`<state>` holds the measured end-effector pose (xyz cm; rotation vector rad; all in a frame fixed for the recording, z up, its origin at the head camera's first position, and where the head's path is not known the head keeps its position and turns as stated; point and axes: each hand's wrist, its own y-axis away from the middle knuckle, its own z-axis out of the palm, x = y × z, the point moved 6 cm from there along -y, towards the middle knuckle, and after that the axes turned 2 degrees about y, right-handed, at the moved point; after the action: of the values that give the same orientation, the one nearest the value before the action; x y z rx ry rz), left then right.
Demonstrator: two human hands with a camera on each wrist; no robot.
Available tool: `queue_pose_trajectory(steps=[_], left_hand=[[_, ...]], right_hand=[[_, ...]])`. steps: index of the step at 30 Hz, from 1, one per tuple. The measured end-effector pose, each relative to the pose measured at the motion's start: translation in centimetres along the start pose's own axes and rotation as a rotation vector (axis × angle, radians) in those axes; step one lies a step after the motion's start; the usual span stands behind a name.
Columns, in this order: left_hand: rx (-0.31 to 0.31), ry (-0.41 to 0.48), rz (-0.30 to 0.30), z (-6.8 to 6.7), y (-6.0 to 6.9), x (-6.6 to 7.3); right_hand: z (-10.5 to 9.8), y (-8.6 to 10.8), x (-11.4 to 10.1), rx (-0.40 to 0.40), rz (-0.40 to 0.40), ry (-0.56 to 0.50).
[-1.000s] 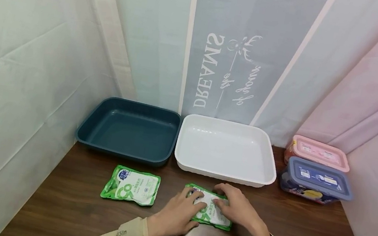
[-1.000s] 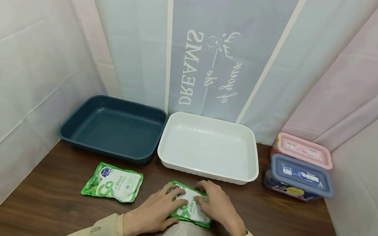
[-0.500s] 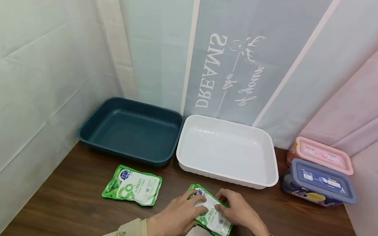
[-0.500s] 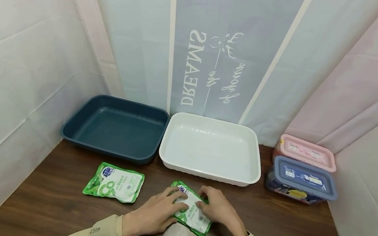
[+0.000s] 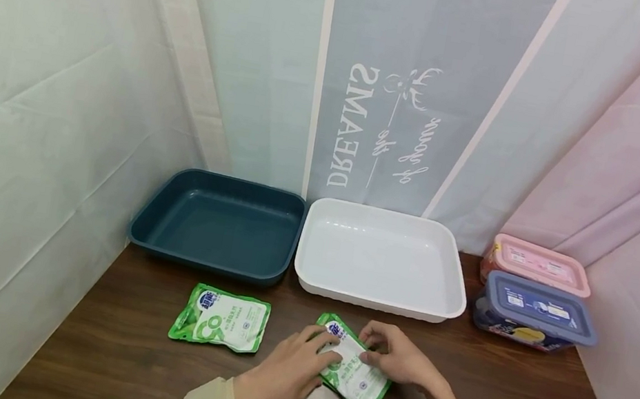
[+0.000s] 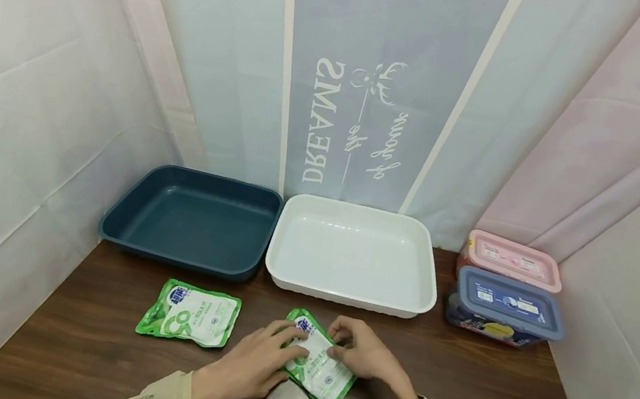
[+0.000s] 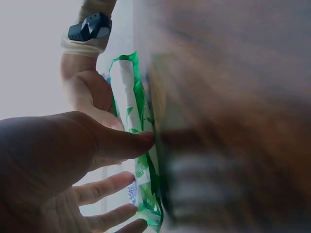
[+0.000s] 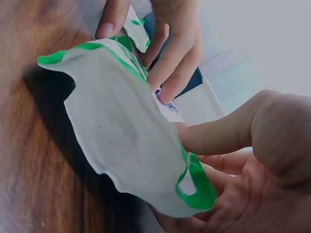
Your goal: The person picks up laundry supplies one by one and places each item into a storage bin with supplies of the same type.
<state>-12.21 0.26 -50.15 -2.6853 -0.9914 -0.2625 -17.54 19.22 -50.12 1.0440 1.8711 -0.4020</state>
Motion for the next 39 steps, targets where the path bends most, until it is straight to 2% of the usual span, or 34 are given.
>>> queue_pose_trajectory(steps=[3,6,13,19,22,25,29,35,37,39], left_hand=[[0.014,0.019,-0.03,-0.1,0.5,-0.4],[0.029,0.076,-0.098,-0.2,0.9,-1.0],[0.052,0.35,-0.303,-0.3,2.1,-2.4],[0.014,0.587,-0.389,-0.2,2.7,-2.9],[-0.023,0.743,-0.458,0.1,2.8,-3.0],[-0.032,0.924,-0.532,0.4,2.9,-3.0],[0.005,1.164,-0.568,0.7,2.7,-2.4],[0.085,1.625,-0.615,0.6,2.1,-1.5],[0.101,1.7,-0.613,0.5,1.8,-1.3],[0.109,1.7,-0.592,0.3,1.6,-1.2]], right_hand=[[0.1,0.1,0.4,-0.005,0.014,-0.092],[0.0,0.2,0.6,-0.003,0.033,-0.169],[-0.1,0.7,0.4,0.002,0.06,-0.254],[-0.3,1.1,-0.1,0.014,0.032,-0.256],[-0.4,1.2,-0.3,0.008,0.024,-0.29],[-0.4,1.2,-0.7,-0.002,0.02,-0.329],[-0.5,1.4,-1.3,-0.002,0.006,-0.358],[-0.6,1.6,-2.4,0.014,-0.026,-0.37],[-0.7,1.7,-2.6,0.028,-0.041,-0.367],[-0.7,1.8,-3.0,0.049,-0.055,-0.356]])
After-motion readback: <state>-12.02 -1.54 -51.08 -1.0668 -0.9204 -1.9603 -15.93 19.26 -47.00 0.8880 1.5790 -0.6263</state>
